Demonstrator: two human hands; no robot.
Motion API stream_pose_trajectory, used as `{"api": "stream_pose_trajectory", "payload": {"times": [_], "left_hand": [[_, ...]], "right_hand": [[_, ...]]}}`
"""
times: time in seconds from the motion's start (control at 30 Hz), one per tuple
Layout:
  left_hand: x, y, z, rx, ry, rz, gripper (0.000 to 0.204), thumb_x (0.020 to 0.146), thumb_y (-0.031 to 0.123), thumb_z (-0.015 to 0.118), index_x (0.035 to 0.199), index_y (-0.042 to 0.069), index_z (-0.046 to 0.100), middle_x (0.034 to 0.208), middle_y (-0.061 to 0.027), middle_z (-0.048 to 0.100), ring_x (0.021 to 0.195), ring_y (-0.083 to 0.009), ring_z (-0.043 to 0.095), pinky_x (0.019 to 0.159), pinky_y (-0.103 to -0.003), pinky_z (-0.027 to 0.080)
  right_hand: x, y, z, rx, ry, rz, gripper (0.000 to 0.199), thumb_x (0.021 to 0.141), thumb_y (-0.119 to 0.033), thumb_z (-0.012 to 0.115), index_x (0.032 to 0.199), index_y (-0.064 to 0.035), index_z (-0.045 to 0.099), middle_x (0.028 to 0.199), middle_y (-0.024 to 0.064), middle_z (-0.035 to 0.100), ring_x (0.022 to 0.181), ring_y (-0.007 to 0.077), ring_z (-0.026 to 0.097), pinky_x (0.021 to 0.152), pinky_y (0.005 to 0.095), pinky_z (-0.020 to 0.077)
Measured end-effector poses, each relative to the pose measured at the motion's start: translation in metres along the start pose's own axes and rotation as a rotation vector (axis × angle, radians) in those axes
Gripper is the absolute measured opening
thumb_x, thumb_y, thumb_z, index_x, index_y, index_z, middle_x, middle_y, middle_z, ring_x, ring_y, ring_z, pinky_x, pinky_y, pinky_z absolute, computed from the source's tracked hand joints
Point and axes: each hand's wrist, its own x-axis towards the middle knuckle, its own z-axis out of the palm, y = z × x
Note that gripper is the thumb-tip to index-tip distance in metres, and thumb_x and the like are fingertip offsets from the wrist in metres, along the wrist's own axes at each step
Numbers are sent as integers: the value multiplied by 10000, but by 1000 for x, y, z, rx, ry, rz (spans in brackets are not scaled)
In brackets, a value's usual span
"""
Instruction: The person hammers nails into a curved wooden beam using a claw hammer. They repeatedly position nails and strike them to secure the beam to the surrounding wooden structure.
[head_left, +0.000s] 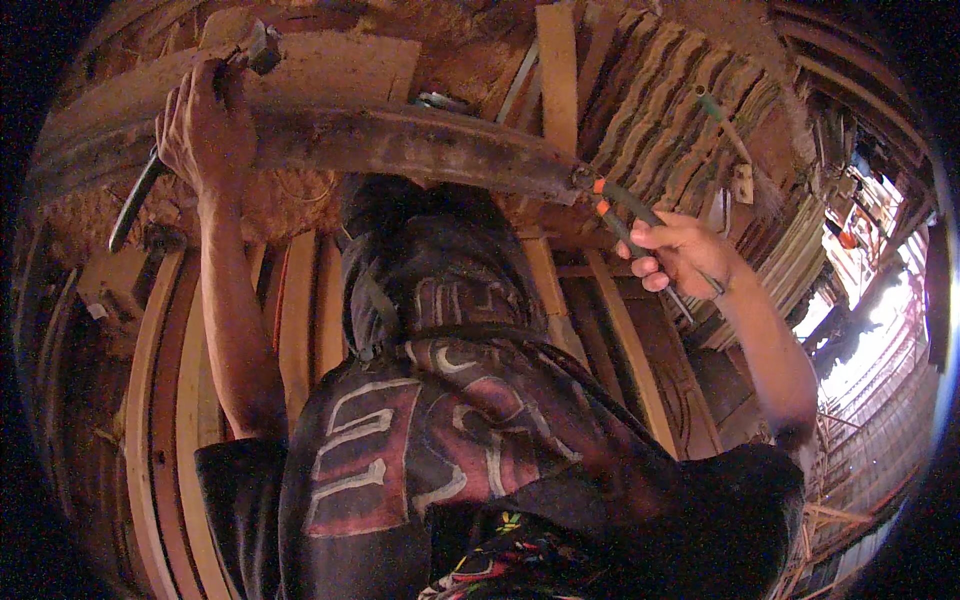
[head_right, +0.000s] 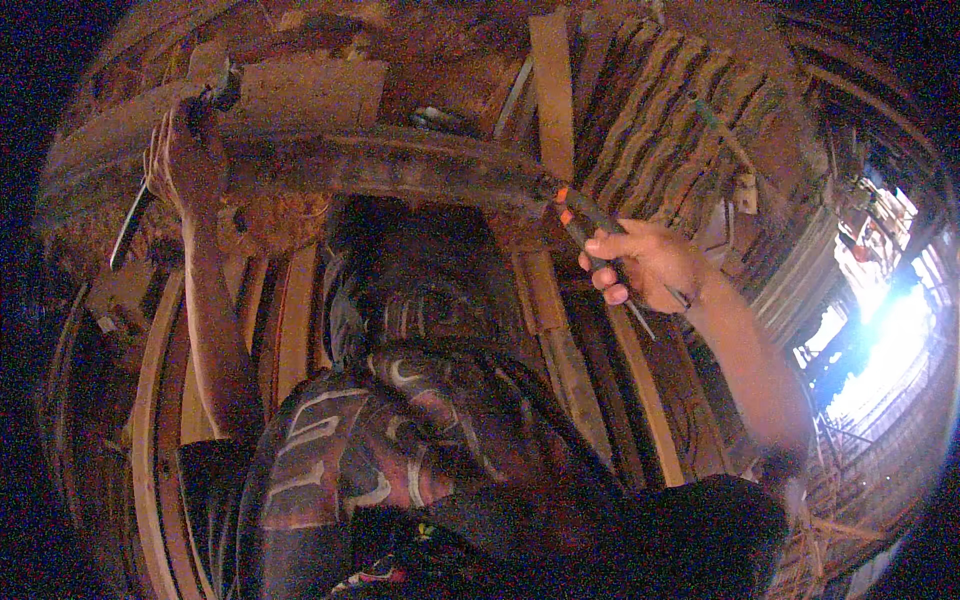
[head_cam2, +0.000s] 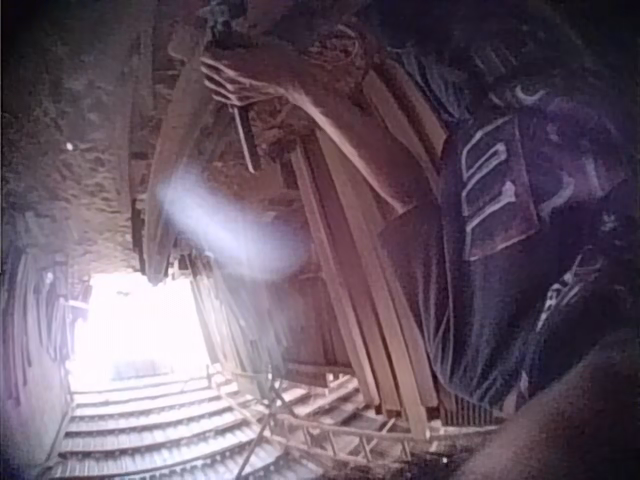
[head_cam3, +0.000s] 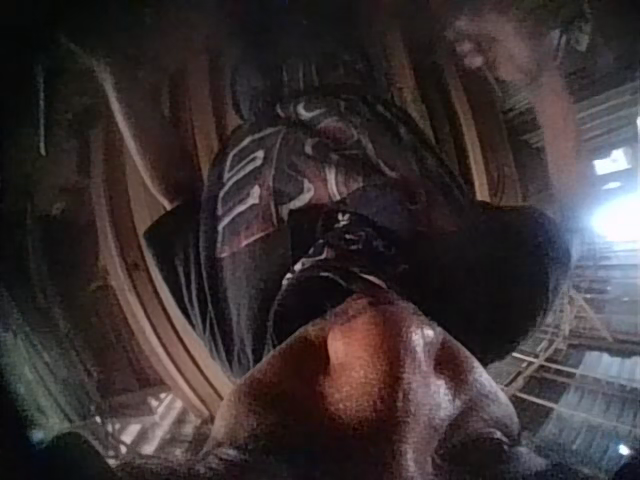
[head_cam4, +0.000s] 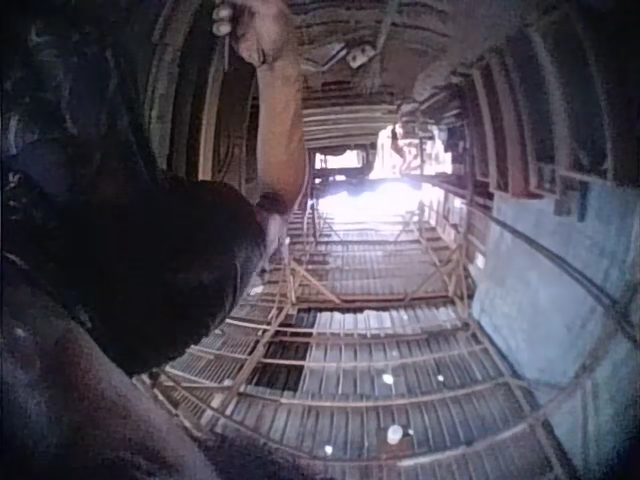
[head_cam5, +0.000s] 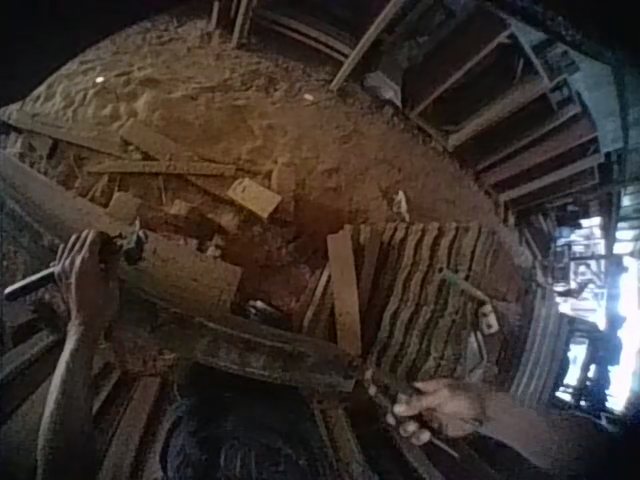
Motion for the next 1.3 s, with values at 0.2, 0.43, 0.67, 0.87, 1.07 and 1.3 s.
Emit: {"api": "stream_pose_trajectory", "payload": {"times": [0.2, 0.43, 0.67, 0.87, 1.07, 1.3], "left_hand": [[-4, -8, 9, 21, 60, 34, 284, 932, 369, 608, 1110, 156, 664, 1075, -43, 704, 1019, -275, 647, 868, -411, 467], [-2, -16, 11, -15, -5, 50, 343, 928, 400, 607, 1112, 117, 664, 1072, -68, 701, 1023, -293, 642, 862, -423, 470], [0, -16, 18, 43, 42, 51, 347, 908, 401, 630, 1112, 124, 672, 1015, -68, 707, 975, -314, 651, 849, -433, 473], [0, -17, 16, 82, 87, 93, 330, 879, 371, 669, 1093, 120, 679, 981, -57, 711, 955, -300, 657, 835, -418, 481], [-2, -15, 16, -2, 84, 106, 309, 892, 364, 663, 1086, 124, 681, 993, -45, 713, 957, -292, 660, 824, -406, 492], [-3, -11, 14, 29, 82, 72, 323, 923, 396, 617, 1111, 138, 671, 1057, -35, 714, 996, -283, 658, 847, -420, 488]], "right_hand": [[15, 25, -22, 160, -159, -17, 175, 934, -88, 633, 1017, -110, 480, 932, 59, 524, 662, 95, 465, 503, 229, 395], [47, 93, -48, -93, -78, -327, 213, 902, -45, 614, 960, -106, 418, 982, 78, 522, 646, 109, 476, 507, 258, 399], [44, 94, -48, -171, -170, -671, 366, 881, 25, 493, 1242, -33, 480, 1505, 199, 375, 1338, 330, 473, 1092, 462, 422], [39, 103, -44, -190, -95, -398, 445, 895, 57, 444, 1329, -37, 466, 1449, 172, 440, 1261, 290, 543, 1004, 425, 485], [26, 92, -37, -508, 46, -254, 432, 903, 22, 460, 1330, -32, 490, 1351, 138, 529, 1187, 242, 603, 929, 355, 509], [9, 40, -9, -698, 121, -85, 414, 853, -19, 525, 1266, -18, 547, 1159, 120, 604, 1076, 215, 673, 812, 314, 532]]}}
